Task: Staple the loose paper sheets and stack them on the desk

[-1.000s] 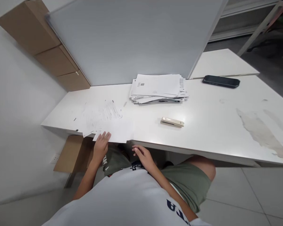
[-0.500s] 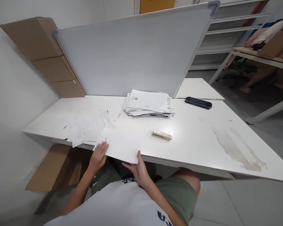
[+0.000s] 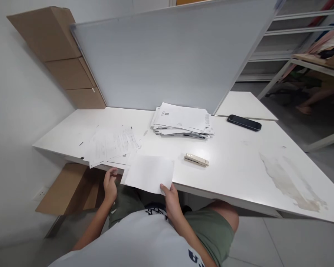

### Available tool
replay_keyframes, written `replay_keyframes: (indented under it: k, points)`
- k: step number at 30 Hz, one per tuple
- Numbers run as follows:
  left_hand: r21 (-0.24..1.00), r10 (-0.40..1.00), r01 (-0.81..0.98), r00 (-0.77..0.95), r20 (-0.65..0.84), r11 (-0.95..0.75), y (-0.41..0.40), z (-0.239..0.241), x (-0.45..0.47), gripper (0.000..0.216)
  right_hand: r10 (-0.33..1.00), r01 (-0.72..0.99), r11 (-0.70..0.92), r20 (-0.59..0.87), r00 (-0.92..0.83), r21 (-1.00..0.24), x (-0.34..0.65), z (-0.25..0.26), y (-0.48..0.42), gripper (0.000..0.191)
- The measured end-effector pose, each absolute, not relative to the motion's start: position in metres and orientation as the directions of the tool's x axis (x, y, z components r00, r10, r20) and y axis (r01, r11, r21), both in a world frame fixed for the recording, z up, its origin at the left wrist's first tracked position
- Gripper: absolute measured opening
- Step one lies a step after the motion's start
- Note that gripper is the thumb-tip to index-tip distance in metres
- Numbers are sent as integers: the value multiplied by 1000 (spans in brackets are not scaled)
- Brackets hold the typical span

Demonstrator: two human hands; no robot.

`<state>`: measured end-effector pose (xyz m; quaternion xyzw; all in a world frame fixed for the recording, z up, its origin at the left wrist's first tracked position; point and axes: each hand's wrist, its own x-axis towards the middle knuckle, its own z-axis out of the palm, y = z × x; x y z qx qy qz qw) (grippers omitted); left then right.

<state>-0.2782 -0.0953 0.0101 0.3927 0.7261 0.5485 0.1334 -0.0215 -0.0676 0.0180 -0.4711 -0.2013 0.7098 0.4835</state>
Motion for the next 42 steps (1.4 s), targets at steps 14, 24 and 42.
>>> replay_keyframes:
  k: [14, 24, 42]
  points:
    - [976, 828, 108, -551, -101, 191, -91, 1, -241, 43, 887, -382, -443, -459, -53, -811, -14, 18, -68, 61]
    - [979, 831, 171, -556, 3, 110, -89, 8, -237, 29, 835, -365, -520, -549, -28, -772, -3, 13, -67, 51]
    - [969, 822, 159, -566, -69, 191, -87, 16, -232, 31, 865, -381, -485, -497, -74, -787, -2, 10, -63, 41]
